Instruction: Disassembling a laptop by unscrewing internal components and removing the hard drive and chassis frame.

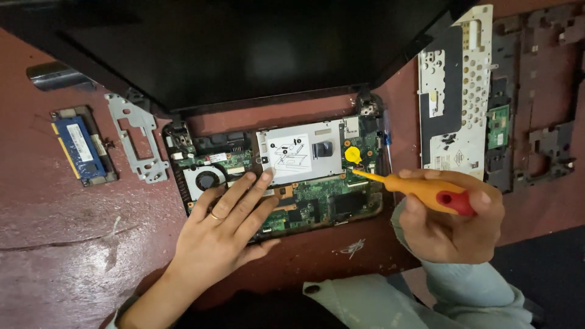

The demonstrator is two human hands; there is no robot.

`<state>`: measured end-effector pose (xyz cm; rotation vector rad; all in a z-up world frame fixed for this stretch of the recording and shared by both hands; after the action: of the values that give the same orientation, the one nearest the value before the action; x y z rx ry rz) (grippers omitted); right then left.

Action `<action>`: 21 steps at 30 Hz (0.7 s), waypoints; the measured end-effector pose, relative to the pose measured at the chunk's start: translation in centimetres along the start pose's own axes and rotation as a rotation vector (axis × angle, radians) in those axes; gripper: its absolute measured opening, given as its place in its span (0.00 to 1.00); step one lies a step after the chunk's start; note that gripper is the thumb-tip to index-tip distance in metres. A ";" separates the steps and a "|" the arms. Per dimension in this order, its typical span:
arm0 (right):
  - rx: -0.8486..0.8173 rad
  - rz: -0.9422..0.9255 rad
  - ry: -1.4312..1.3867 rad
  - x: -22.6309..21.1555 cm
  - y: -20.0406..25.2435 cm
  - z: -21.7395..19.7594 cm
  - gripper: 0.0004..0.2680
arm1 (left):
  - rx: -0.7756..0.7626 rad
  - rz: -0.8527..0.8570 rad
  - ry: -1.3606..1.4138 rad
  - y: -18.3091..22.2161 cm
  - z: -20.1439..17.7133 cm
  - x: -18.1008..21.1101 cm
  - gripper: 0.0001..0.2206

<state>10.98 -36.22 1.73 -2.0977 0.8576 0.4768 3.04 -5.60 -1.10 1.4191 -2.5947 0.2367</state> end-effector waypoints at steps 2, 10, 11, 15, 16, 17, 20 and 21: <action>-0.020 0.016 -0.049 0.2 0.5 -0.4 0.27 | -0.003 -0.002 -0.004 0.0 0.0 0.0 0.26; -0.097 0.100 -0.164 -0.4 1.0 -0.6 0.29 | 0.013 -0.011 0.024 0.0 -0.1 0.0 0.25; -0.114 0.087 -0.134 -0.6 0.9 -0.6 0.29 | 0.013 -0.008 0.037 0.0 -0.2 0.0 0.24; -0.119 0.002 -0.056 0.0 0.8 -0.9 0.28 | 0.014 -0.004 0.043 -0.1 -0.2 -0.1 0.25; -0.120 0.002 -0.057 -0.3 0.7 -0.9 0.28 | 0.013 -0.004 0.044 0.0 -0.2 -0.1 0.25; -0.126 0.042 -0.080 -0.4 0.5 -0.8 0.29 | 0.013 -0.004 0.046 0.0 -0.2 -0.1 0.25; -0.123 0.079 -0.167 -0.1 1.2 -0.8 0.30 | 0.013 -0.002 0.044 0.0 -0.2 -0.1 0.25; -0.116 0.076 -0.231 0.1 1.6 -0.8 0.30 | 0.014 -0.001 0.041 0.0 -0.1 -0.1 0.25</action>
<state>9.97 -37.59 1.26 -2.0690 0.7922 0.8087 3.13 -5.50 -0.98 1.4050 -2.5645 0.2814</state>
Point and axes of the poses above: each hand's wrist, its own y-axis away from the middle knuckle, its own z-axis out of the palm, x = y × z, the point moved 2 cm from there along -y, towards the middle knuckle, and after that the axes turned 9 degrees about -x, right-handed, at the moved point
